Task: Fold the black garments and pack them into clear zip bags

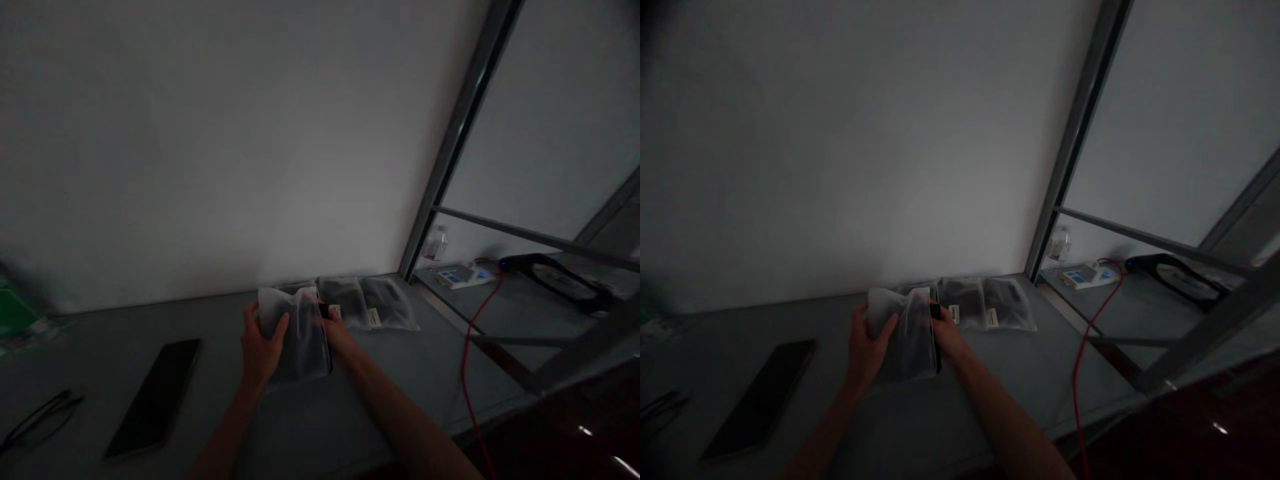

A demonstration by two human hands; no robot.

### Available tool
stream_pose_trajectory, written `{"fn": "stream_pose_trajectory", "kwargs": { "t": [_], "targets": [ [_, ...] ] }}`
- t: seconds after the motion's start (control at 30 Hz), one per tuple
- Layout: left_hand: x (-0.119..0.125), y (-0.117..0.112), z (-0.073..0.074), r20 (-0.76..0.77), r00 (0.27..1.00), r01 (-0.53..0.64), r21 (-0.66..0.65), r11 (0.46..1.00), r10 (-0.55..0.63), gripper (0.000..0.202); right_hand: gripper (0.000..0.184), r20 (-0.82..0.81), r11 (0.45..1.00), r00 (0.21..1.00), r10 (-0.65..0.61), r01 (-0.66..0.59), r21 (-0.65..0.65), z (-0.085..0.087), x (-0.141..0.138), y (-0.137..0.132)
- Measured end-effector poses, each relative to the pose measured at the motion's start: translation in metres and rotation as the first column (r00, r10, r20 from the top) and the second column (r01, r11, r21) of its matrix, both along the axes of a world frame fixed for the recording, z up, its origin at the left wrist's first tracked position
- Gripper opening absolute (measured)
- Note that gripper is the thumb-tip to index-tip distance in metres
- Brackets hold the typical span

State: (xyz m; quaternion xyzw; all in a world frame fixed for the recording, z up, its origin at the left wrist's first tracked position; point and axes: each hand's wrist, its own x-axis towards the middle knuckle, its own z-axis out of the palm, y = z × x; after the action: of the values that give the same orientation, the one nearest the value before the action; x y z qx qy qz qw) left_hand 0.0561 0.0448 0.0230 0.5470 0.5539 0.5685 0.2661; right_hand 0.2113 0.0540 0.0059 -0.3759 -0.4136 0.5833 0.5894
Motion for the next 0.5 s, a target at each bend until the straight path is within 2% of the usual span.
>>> {"fn": "stream_pose_trajectory", "kwargs": {
  "t": [0.1,0.2,0.27,0.37,0.5],
  "targets": [
    [-0.002,0.004,-0.002,0.141,0.970,0.213,-0.092,0.973,-0.199,0.057,0.038,-0.032,0.996,0.996,-0.080,0.079,-0.047,-0.003,0.011,0.003],
    [-0.001,0.003,-0.004,0.158,0.924,0.367,-0.103,0.925,-0.349,0.053,0.039,0.005,0.992,0.993,-0.119,0.119,-0.036,-0.005,0.019,0.004],
    [0.001,0.001,-0.005,0.090,0.924,0.378,-0.083,0.922,-0.371,0.058,0.040,0.063,0.992,0.990,-0.128,0.129,-0.002,-0.004,0.019,0.004],
    [0.002,-0.001,-0.007,-0.050,0.950,0.305,-0.039,0.951,-0.307,0.064,0.043,0.171,0.985,0.971,-0.165,0.151,0.088,-0.002,0.011,0.002],
    [0.002,-0.002,-0.009,-0.104,0.947,0.305,-0.014,0.952,-0.304,0.066,0.034,0.233,0.972,0.949,-0.212,0.180,0.150,-0.004,0.007,0.001]
  ]
}}
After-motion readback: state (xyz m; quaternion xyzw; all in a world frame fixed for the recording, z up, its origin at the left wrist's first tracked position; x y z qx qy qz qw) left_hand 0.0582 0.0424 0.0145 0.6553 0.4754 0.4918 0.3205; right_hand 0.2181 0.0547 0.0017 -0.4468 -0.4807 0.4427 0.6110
